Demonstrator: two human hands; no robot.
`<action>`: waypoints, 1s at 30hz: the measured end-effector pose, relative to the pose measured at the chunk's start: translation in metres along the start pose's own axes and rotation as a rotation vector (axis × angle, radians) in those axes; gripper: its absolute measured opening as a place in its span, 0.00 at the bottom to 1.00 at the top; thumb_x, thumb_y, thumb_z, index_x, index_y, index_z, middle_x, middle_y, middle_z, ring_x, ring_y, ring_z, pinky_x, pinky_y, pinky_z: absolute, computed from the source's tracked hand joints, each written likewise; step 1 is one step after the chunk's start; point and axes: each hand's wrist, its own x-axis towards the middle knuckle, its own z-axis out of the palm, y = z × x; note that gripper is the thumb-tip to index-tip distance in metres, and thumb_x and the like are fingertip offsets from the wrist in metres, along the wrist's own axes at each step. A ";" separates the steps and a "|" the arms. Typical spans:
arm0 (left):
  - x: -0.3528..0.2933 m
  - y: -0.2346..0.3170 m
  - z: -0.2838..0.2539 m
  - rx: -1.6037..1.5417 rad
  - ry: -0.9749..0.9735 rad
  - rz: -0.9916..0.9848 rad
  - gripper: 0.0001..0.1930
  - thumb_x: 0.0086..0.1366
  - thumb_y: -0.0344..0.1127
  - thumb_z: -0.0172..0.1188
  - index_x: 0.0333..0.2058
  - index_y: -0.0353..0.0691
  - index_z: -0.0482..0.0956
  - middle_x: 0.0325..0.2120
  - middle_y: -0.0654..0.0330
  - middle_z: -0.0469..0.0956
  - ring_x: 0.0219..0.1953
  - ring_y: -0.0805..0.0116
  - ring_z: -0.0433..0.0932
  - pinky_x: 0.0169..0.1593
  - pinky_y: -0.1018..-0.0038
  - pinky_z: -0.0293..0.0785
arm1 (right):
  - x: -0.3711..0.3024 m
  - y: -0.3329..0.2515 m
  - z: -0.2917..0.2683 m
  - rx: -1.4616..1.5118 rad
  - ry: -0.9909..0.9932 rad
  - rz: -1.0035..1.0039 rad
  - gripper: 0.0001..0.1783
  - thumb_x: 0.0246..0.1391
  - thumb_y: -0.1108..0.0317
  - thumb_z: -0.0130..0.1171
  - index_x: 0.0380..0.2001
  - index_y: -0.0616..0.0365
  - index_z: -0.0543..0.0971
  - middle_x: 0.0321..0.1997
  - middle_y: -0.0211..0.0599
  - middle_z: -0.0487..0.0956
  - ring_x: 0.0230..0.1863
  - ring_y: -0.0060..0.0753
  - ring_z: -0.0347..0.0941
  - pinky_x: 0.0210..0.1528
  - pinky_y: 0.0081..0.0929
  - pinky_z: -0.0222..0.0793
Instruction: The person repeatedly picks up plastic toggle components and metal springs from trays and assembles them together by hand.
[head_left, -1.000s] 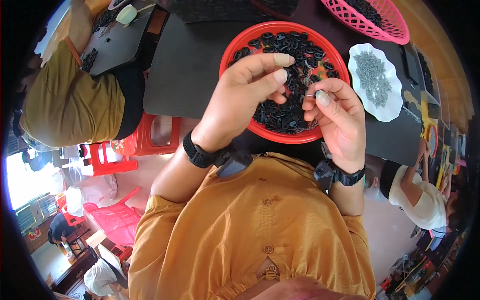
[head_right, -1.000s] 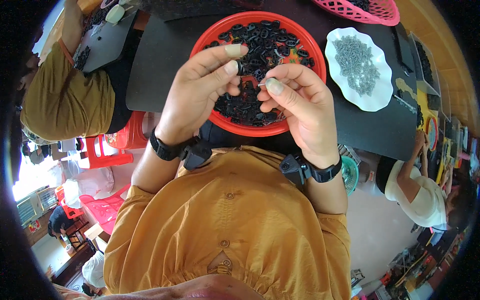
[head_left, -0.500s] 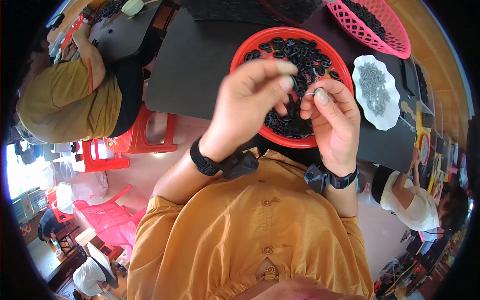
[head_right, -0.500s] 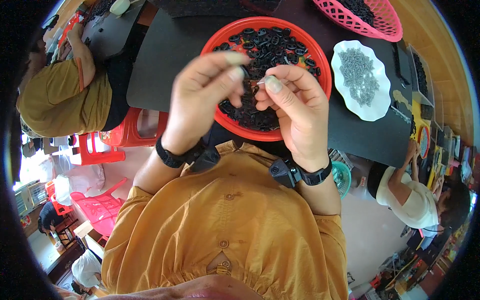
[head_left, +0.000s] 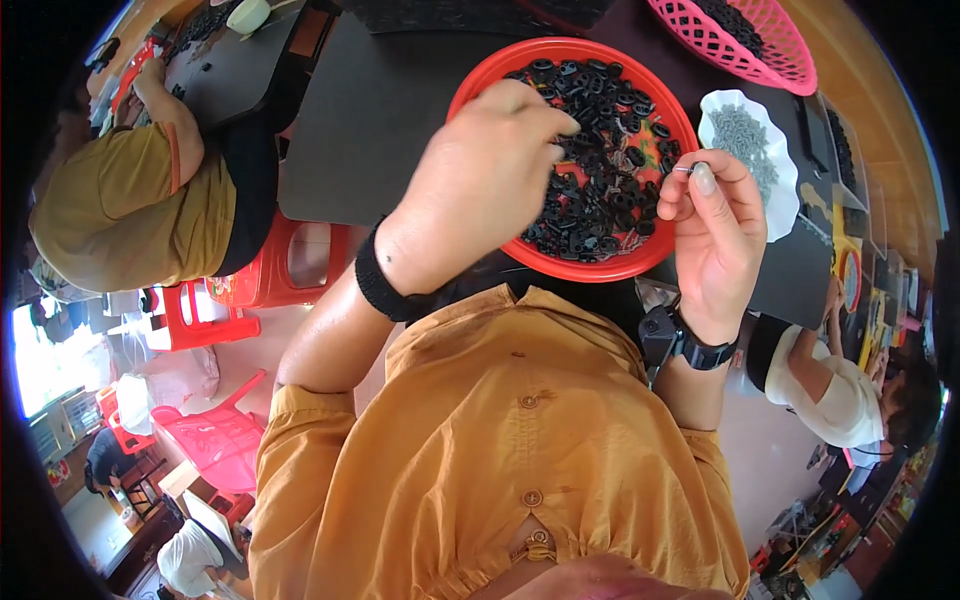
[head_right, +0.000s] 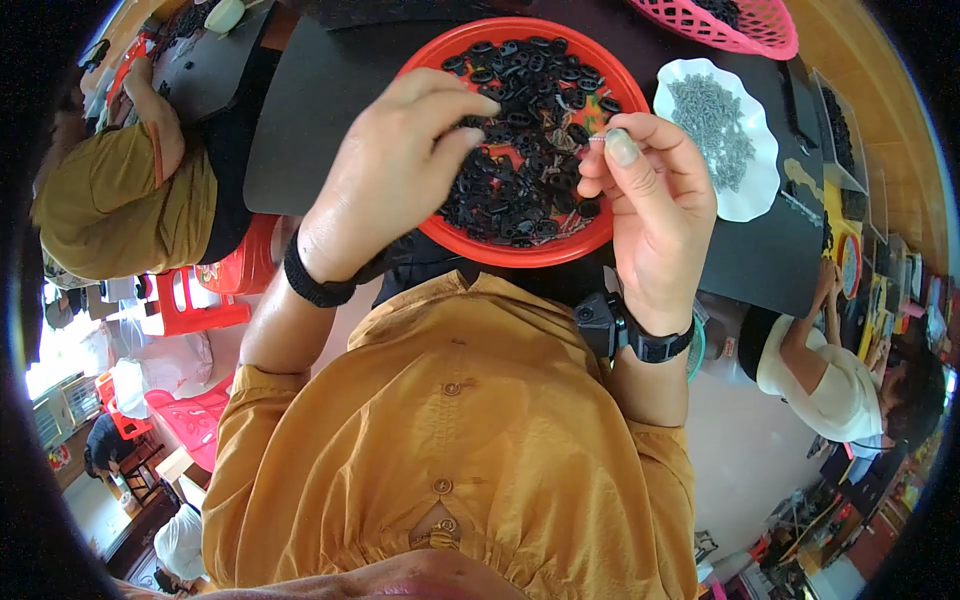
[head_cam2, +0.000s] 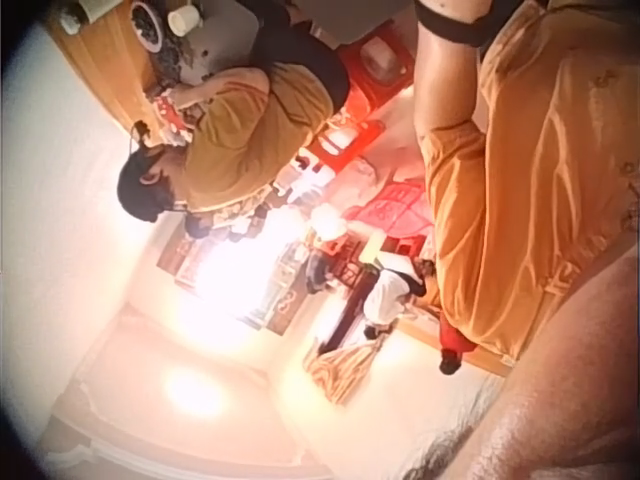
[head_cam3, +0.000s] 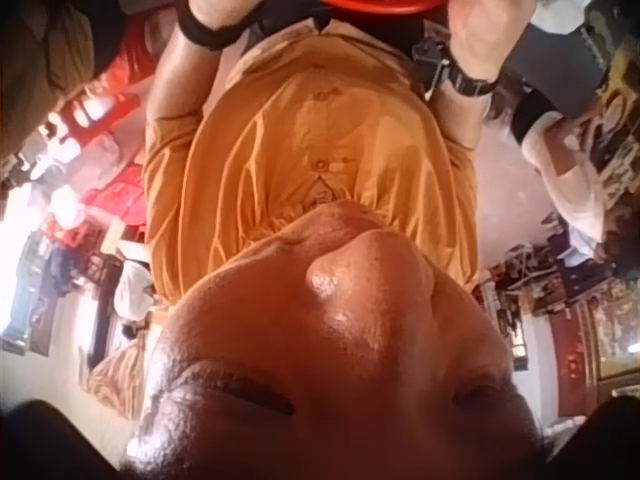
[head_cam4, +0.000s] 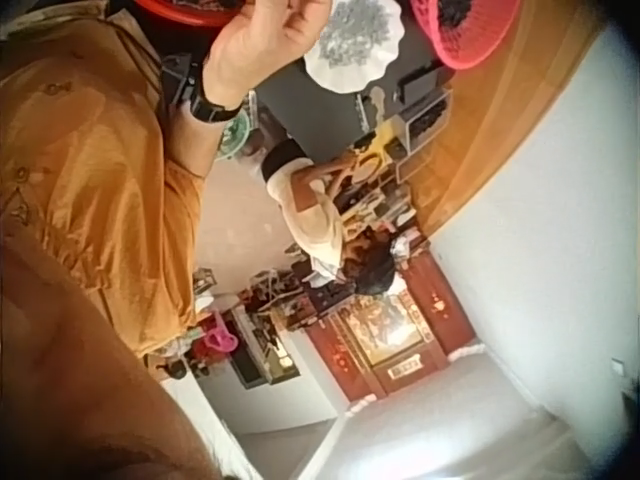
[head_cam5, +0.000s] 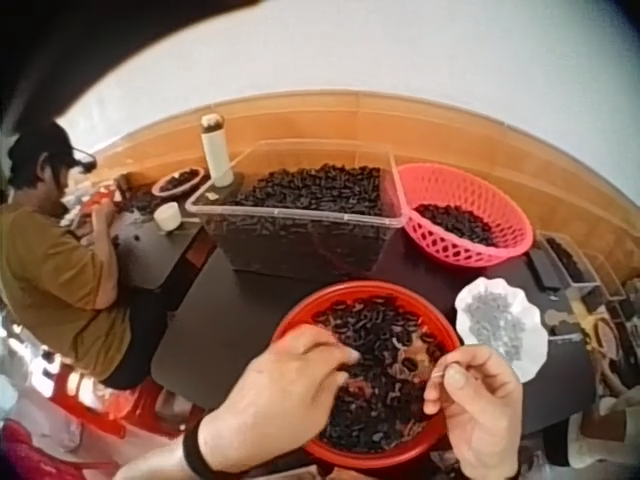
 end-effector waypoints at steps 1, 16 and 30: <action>0.003 0.006 0.004 -0.003 -0.003 0.001 0.10 0.57 0.25 0.58 0.39 0.36 0.80 0.35 0.52 0.77 0.38 0.53 0.76 0.42 0.66 0.75 | 0.000 0.000 -0.004 0.001 0.023 -0.004 0.10 0.58 0.73 0.58 0.43 0.63 0.76 0.36 0.37 0.79 0.34 0.26 0.76 0.35 0.22 0.73; 0.024 0.032 0.029 -0.099 -0.361 0.039 0.11 0.52 0.27 0.64 0.35 0.33 0.77 0.27 0.52 0.77 0.31 0.61 0.78 0.37 0.71 0.75 | -0.016 0.001 -0.030 0.090 0.106 0.002 0.10 0.58 0.72 0.59 0.43 0.63 0.76 0.35 0.36 0.79 0.32 0.25 0.76 0.35 0.22 0.73; -0.005 0.042 0.030 -1.050 -0.198 -0.574 0.11 0.65 0.29 0.59 0.44 0.33 0.76 0.33 0.60 0.81 0.31 0.76 0.78 0.32 0.82 0.74 | -0.016 0.015 0.002 0.223 -0.044 0.031 0.11 0.57 0.74 0.59 0.44 0.65 0.75 0.36 0.37 0.80 0.33 0.22 0.76 0.36 0.19 0.74</action>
